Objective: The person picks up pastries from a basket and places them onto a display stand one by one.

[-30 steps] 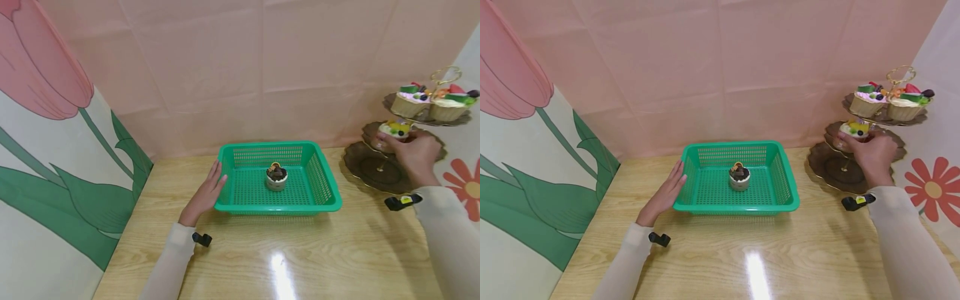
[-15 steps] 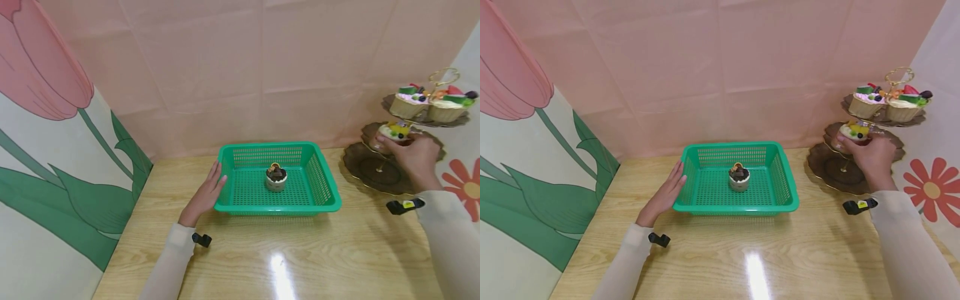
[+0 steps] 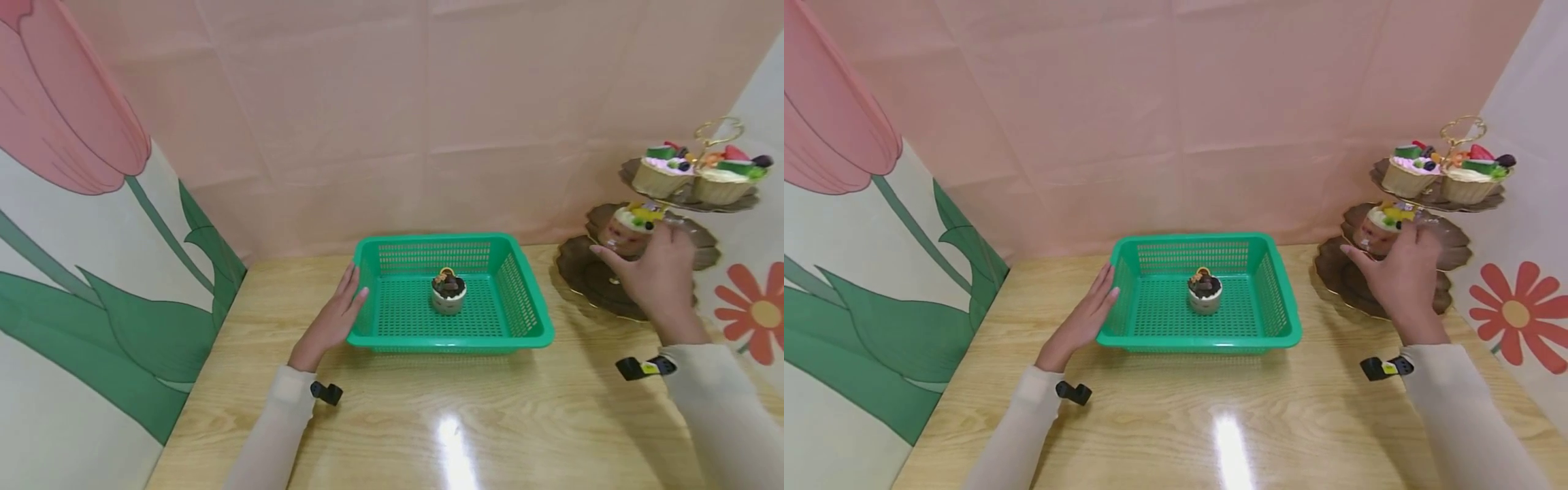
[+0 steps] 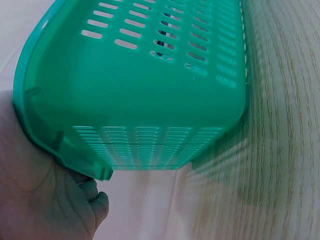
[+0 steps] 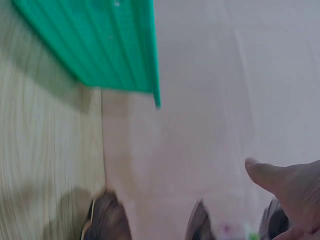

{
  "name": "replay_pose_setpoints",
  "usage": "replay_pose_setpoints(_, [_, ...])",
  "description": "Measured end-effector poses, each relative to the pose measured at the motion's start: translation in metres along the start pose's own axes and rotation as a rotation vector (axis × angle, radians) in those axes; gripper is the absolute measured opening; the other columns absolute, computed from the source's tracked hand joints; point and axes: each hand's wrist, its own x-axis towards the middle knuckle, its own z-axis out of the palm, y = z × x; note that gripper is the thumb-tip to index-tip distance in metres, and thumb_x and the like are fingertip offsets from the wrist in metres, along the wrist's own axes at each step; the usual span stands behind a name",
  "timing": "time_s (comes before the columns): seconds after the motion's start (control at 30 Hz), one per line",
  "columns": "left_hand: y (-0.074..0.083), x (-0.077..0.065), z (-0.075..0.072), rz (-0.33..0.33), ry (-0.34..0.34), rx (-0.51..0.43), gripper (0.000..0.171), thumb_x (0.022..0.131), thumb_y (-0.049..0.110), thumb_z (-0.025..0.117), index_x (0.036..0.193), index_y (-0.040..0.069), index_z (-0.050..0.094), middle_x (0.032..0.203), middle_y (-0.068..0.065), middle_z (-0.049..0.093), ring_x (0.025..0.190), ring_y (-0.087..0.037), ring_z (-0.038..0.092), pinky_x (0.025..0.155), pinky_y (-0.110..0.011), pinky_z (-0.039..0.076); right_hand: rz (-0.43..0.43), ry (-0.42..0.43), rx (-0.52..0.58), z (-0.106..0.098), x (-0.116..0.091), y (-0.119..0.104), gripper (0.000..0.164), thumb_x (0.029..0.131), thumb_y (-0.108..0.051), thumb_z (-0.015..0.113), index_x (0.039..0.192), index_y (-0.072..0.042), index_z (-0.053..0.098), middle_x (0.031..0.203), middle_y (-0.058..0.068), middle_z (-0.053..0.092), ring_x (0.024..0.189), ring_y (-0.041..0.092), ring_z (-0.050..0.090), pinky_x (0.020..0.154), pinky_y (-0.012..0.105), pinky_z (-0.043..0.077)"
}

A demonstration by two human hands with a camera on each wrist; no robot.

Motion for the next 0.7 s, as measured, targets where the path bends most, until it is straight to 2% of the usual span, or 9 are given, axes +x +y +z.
replay_pose_setpoints(0.13, [0.0, 0.0, 0.0, 0.001, -0.013, -0.007, 0.075, 0.108, 0.059, 0.019, 0.164, 0.012, 0.003, 0.169, 0.007, -0.013, 0.155, -0.02, -0.001, 0.122, -0.052, 0.013, -0.085, -0.021, 0.006, -0.001, -0.011, -0.025, 0.086, 0.086, -0.038, 0.083, 0.14, 0.012, 0.04, 0.135, 0.039, 0.038, 0.125, 0.06, 0.034, 0.101, 0.071, 0.027])
replay_pose_setpoints(0.3, [0.0, -0.001, 0.002, -0.005, -0.01, -0.009, 0.077, 0.107, 0.061, 0.018, 0.164, 0.011, 0.004, 0.17, 0.006, -0.012, 0.155, -0.019, -0.001, 0.122, -0.052, 0.013, -0.164, -0.156, 0.029, 0.0, -0.023, -0.058, 0.092, 0.087, -0.039, 0.082, 0.147, 0.012, 0.036, 0.143, 0.038, 0.037, 0.133, 0.058, 0.033, 0.104, 0.073, 0.028])
replay_pose_setpoints(0.5, [-0.002, -0.004, 0.001, -0.001, -0.008, -0.005, 0.077, 0.108, 0.061, 0.017, 0.164, 0.009, 0.005, 0.169, 0.006, -0.012, 0.155, -0.019, -0.003, 0.123, -0.051, 0.012, -0.235, -0.386, 0.084, 0.015, -0.025, -0.091, 0.095, 0.09, -0.048, 0.076, 0.155, 0.005, 0.032, 0.152, 0.034, 0.037, 0.135, 0.054, 0.038, 0.102, 0.072, 0.032])
replay_pose_setpoints(0.6, [-0.001, -0.003, 0.001, -0.001, -0.005, 0.002, 0.077, 0.107, 0.061, 0.017, 0.164, 0.009, 0.005, 0.169, 0.007, -0.012, 0.155, -0.019, -0.002, 0.122, -0.051, 0.013, -0.295, -0.445, 0.096, 0.023, -0.022, -0.1, 0.092, 0.091, -0.048, 0.075, 0.153, 0.006, 0.034, 0.152, 0.033, 0.037, 0.135, 0.053, 0.039, 0.103, 0.07, 0.034])
replay_pose_setpoints(0.7, [0.0, -0.002, 0.001, -0.002, 0.003, 0.008, 0.077, 0.107, 0.061, 0.017, 0.164, 0.01, 0.005, 0.169, 0.008, -0.012, 0.155, -0.02, 0.0, 0.122, -0.051, 0.014, -0.364, -0.46, 0.104, 0.031, -0.017, -0.108, 0.089, 0.09, -0.044, 0.077, 0.151, 0.007, 0.038, 0.151, 0.033, 0.039, 0.135, 0.053, 0.039, 0.103, 0.07, 0.035])
